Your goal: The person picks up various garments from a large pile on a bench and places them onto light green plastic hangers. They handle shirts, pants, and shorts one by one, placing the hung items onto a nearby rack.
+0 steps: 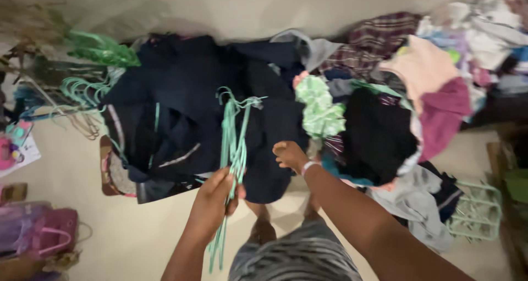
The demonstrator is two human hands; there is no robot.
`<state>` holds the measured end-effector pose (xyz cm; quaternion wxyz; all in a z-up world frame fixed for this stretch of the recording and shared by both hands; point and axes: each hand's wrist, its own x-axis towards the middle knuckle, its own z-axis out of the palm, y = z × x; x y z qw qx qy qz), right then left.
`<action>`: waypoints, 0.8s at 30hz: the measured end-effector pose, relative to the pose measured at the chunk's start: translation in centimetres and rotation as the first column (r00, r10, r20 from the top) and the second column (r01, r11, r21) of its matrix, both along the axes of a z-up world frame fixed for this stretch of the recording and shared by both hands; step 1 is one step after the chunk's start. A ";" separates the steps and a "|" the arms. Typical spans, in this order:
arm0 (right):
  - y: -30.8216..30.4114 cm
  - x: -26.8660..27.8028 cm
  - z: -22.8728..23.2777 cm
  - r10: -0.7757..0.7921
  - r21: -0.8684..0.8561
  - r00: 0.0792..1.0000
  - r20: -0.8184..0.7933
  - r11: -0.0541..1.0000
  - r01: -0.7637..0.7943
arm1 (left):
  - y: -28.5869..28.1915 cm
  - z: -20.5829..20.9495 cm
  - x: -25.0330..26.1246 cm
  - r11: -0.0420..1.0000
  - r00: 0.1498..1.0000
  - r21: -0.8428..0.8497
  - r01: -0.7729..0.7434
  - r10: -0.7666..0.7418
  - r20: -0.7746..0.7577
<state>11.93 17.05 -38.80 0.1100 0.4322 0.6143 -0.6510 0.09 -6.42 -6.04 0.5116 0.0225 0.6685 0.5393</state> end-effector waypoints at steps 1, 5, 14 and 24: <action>-0.1 -1.8 -1.0 0.107 0.141 0.991 0.077 0.983 -0.117 | -1.0 0.2 -0.5 1.000 0.999 -0.003 -0.016 0.016 -0.035; -0.4 -7.3 -4.4 0.139 0.665 0.985 -0.106 0.746 -0.034 | -3.4 0.0 -2.7 0.990 0.996 -0.108 -0.093 0.093 -0.010; -0.5 -17.7 -10.6 -0.618 -0.737 0.772 -0.151 0.590 0.328 | -5.4 -4.4 -5.5 0.971 0.974 -0.138 -0.198 0.210 0.085; -1.7 -22.6 -7.7 -0.564 -0.352 0.826 -0.012 0.776 0.524 | -12.7 -10.4 -4.1 0.936 0.956 -0.235 -0.263 0.285 0.065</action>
